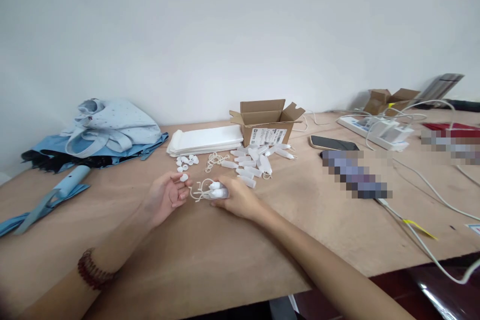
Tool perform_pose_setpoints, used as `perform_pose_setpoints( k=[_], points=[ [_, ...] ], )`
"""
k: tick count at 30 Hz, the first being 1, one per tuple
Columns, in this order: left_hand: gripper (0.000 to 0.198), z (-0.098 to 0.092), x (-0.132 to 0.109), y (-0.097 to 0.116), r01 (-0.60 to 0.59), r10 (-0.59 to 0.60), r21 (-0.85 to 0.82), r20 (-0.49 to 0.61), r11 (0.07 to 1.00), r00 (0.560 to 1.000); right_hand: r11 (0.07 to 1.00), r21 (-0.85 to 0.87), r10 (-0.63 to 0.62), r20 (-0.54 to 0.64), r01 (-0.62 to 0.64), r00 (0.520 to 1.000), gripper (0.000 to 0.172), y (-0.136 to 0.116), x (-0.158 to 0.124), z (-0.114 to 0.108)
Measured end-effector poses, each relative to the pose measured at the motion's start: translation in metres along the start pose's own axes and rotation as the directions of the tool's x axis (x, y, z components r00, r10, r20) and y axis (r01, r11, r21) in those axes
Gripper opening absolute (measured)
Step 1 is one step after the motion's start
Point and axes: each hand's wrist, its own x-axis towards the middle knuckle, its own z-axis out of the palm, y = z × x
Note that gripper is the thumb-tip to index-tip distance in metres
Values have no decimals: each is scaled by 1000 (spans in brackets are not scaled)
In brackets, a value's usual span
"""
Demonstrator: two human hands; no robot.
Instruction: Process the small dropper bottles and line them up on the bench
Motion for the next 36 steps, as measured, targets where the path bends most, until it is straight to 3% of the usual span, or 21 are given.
perform_pose_setpoints(
  k=[3,9,12,18,22,25,28,36],
  points=[
    [21,1,-2,1,-2,2,-9,84,1000,996,996,91,-20,51,16,998,39,-2,0,-2],
    [23,10,-11,-5,13,-35,200,108,980,993,991,111,-87,142,71,986,35,-5,-1,-4],
    [27,11,-11,-8,-69,23,342,136,937,990,994,77,-90,142,80,986,42,-6,-1,-4],
    [29,5,-4,-21,-390,249,617,306,684,919,994,-26,-99,123,103,987,40,-9,-3,-2],
    [25,6,-6,-26,-458,360,747,308,482,881,958,-234,-146,109,168,983,37,-9,-5,1],
    [24,8,-10,-25,-479,377,788,339,386,862,887,-395,-205,127,239,970,32,-7,-5,3],
    [23,8,-11,-21,-472,370,796,338,378,866,878,-408,-219,125,251,968,34,-5,-4,3],
    [24,5,-10,-12,-448,363,763,296,467,883,883,-430,-159,99,187,982,36,-4,-3,1]
  ],
)
